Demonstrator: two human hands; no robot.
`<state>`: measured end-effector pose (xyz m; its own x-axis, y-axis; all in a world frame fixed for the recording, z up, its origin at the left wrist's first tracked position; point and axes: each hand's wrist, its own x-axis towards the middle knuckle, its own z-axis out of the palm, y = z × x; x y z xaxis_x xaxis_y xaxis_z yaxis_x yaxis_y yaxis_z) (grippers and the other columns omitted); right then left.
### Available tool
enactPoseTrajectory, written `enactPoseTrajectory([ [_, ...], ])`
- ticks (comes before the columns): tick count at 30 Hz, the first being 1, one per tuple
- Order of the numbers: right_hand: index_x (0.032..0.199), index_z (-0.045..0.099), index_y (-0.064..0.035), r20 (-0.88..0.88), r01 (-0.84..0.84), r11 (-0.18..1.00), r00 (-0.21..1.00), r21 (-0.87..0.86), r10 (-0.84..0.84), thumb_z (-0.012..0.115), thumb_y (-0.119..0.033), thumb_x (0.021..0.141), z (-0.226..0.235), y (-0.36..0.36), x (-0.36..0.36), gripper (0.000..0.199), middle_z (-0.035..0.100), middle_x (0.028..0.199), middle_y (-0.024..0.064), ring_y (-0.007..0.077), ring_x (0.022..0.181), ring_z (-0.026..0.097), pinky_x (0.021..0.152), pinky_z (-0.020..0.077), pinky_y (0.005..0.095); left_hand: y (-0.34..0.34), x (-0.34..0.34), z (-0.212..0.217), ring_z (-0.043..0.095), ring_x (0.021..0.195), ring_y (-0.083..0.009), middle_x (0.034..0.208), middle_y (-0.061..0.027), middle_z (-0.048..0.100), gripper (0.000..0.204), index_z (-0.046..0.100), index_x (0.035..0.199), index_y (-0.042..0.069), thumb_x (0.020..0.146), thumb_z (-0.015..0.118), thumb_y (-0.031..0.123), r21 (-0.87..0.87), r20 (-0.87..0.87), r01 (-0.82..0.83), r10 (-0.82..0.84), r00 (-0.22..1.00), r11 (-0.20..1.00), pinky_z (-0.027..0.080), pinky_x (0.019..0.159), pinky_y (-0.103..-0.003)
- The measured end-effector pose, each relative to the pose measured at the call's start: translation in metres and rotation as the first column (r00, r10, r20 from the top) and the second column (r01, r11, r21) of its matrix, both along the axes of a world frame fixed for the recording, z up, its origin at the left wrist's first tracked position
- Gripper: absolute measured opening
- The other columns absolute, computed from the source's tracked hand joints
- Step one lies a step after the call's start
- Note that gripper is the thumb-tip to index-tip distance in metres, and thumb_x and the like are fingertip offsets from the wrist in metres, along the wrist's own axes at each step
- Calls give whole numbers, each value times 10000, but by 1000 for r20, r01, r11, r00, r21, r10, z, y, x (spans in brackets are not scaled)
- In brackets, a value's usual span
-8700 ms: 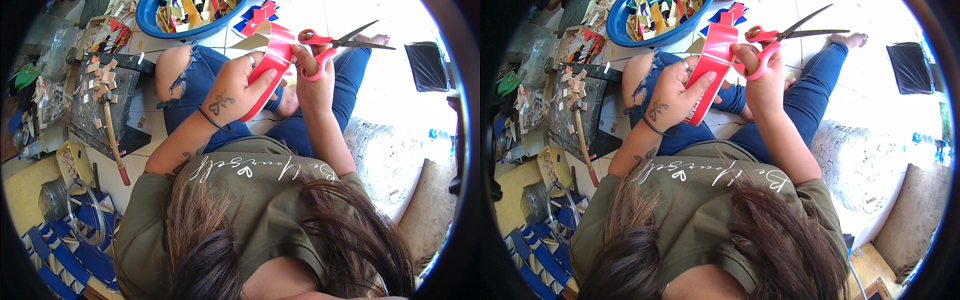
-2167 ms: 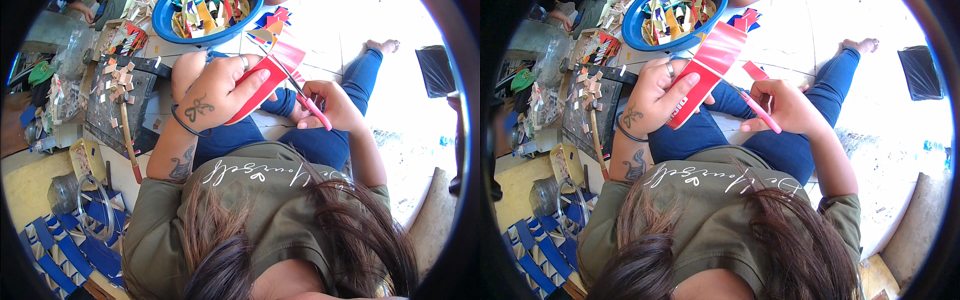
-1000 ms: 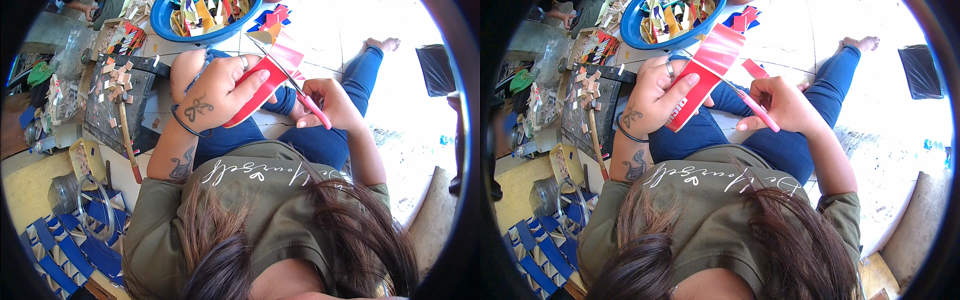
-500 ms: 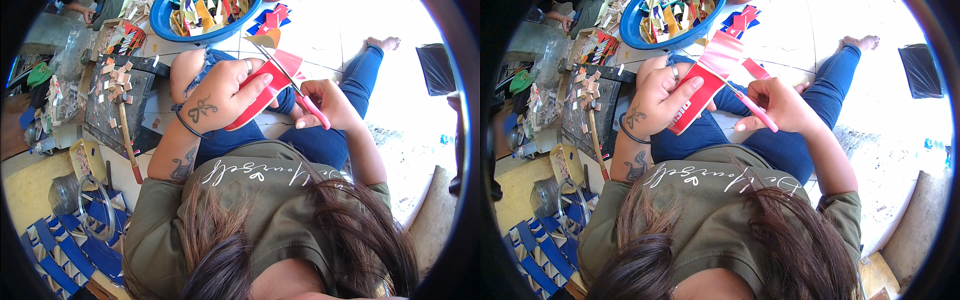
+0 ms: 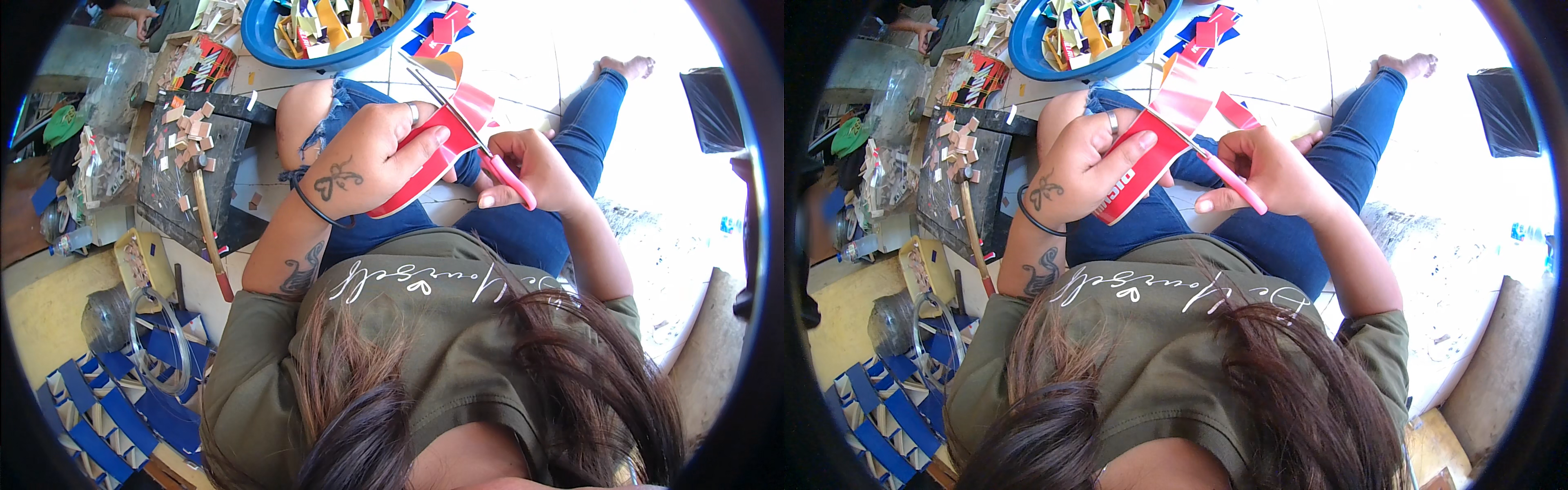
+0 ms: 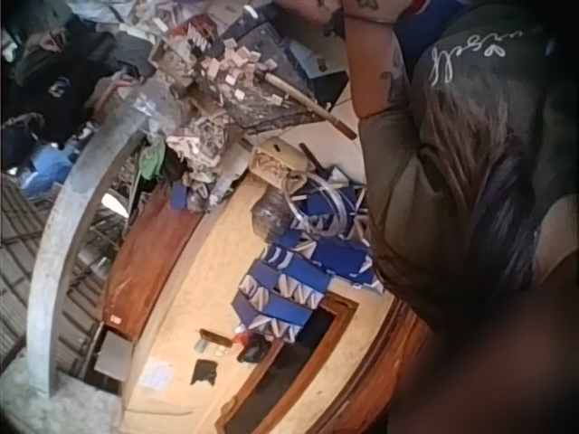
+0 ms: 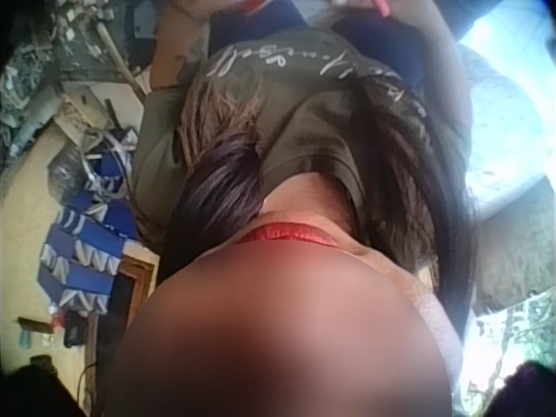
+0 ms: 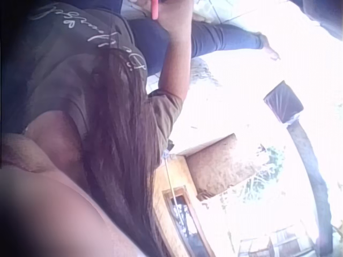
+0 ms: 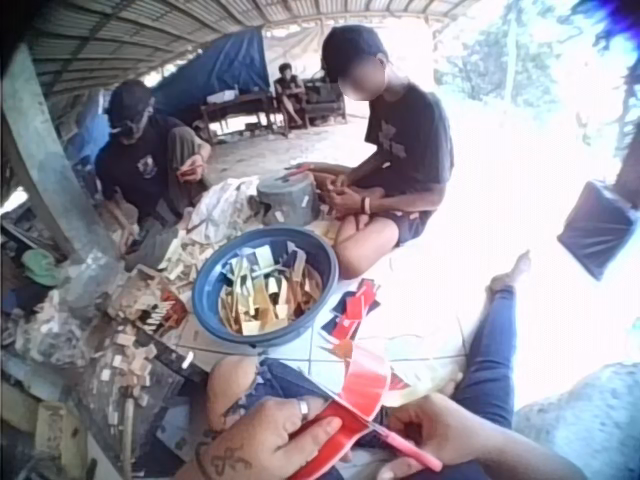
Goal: The person sits on the floor and uses scissors to cut long rubber straps into smaller pieces. They pick up straps of different colors from a blue basin, cut them, and place the cut pieces back into the basin or on the floor.
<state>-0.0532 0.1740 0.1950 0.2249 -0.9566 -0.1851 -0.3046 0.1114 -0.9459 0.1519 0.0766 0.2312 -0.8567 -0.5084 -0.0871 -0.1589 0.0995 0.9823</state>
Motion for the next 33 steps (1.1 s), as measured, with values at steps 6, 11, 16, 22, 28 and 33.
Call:
enactPoseTrajectory([
  [6, 602, 458, -39, 73, 13, 999, 997, 31, -16, 817, -326, 597, -2, 0, 1, 460, 397, 532, -48, 43, 508, 349, 441, 262, 206, 0, -2, -4, 587, 588, -119, 695, -109, 642, 194, 560, 909, -51, 875, 473, 119, 30, 27, 10, -11, 1000, 999, 459, 568, -244],
  [11, 589, 453, -40, 29, 8, 1000, 1000, 7, -8, 816, -325, 597, -4, -2, -2, 461, 398, 524, -46, 42, 501, 350, 436, 265, 203, 0, -5, -13, 582, 586, -108, 703, -106, 643, 200, 566, 922, -47, 873, 475, 125, 110, 6, 0, -1, 1000, 994, 456, 560, -237],
  [16, 573, 456, -38, -10, 54, 998, 999, 42, -54, 810, -290, 615, -5, -3, -1, 437, 429, 531, -39, 33, 479, 358, 416, 245, 197, -2, -7, -17, 575, 581, -102, 701, -101, 641, 203, 570, 917, -47, 872, 479, 129, 121, -5, -1, 1, 1000, 993, 452, 557, -232],
  [22, 750, 544, 4, 57, 138, 988, 989, -68, -134, 789, -318, 632, -26, -4, -15, 422, 507, 602, 9, 68, 522, 451, 465, 356, 218, -12, 0, -29, 587, 587, -111, 732, -110, 642, 223, 546, 988, -38, 896, 458, 145, 223, -11, -57, 61, 998, 973, 471, 541, -218],
  [28, 959, 566, 22, -757, 494, 861, 516, -118, -400, 779, -431, 570, -107, -20, -83, 634, 595, 899, 163, 259, 852, 592, 766, 459, 332, -38, 42, -66, 635, 732, -247, 939, -216, 602, 271, 478, 1077, -26, 898, 440, 174, 658, 19, -300, 383, 924, 691, 528, 665, -312],
  [33, 1050, 540, 22, -962, 554, 829, 181, -71, -204, 778, -310, 558, -163, -26, -126, 639, 548, 1063, 177, 300, 1057, 504, 864, 442, 328, -10, 58, -97, 595, 887, -233, 1129, -210, 507, 363, 397, 1207, -18, 877, 449, 121, 890, -165, -43, 409, 897, 454, 478, 838, -392],
])
